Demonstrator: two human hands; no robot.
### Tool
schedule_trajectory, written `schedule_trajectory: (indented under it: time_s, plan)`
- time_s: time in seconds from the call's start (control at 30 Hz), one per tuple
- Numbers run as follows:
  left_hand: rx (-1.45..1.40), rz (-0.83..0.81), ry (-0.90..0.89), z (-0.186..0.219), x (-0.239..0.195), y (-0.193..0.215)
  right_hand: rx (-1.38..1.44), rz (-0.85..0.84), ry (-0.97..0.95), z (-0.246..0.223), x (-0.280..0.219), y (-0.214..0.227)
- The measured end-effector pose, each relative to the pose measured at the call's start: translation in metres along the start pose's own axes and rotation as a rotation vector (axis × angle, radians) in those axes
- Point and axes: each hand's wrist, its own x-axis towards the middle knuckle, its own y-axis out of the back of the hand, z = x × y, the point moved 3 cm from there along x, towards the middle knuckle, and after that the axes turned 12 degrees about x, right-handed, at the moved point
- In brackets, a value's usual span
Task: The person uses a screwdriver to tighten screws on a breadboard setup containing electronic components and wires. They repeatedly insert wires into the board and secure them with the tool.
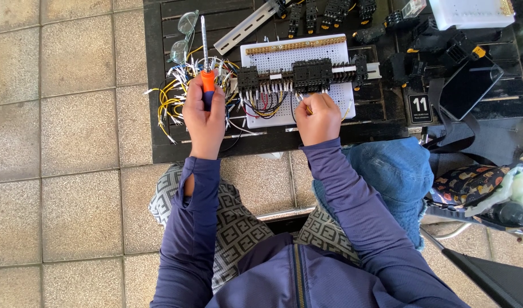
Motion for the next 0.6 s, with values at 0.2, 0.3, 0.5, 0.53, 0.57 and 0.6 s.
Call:
schedule_trajectory:
  time_s: [0.2,0.3,0.5,0.53,0.57,0.6]
  plan:
    - [-0.006,0.003,-0.010,0.001,0.003,-0.003,-0.039,-0.021,0.067,-0.008,0.004,-0.006]
    - [0.020,0.006,-0.027,0.005,0.003,-0.003,-0.008,-0.056,0.085,-0.014,0.005,-0.005]
    - [0.015,0.002,-0.029,0.007,0.001,0.002,0.048,-0.057,0.074,-0.011,0.000,0.004]
    - [0.013,0.001,-0.031,0.005,0.001,0.003,0.047,-0.055,0.075,-0.011,0.001,0.005]
    - [0.006,0.003,-0.019,0.003,-0.001,0.003,0.053,-0.061,0.076,-0.010,0.001,0.005]
    - [0.000,0.004,-0.007,0.001,-0.002,0.004,0.060,-0.067,0.077,-0.010,0.001,0.005]
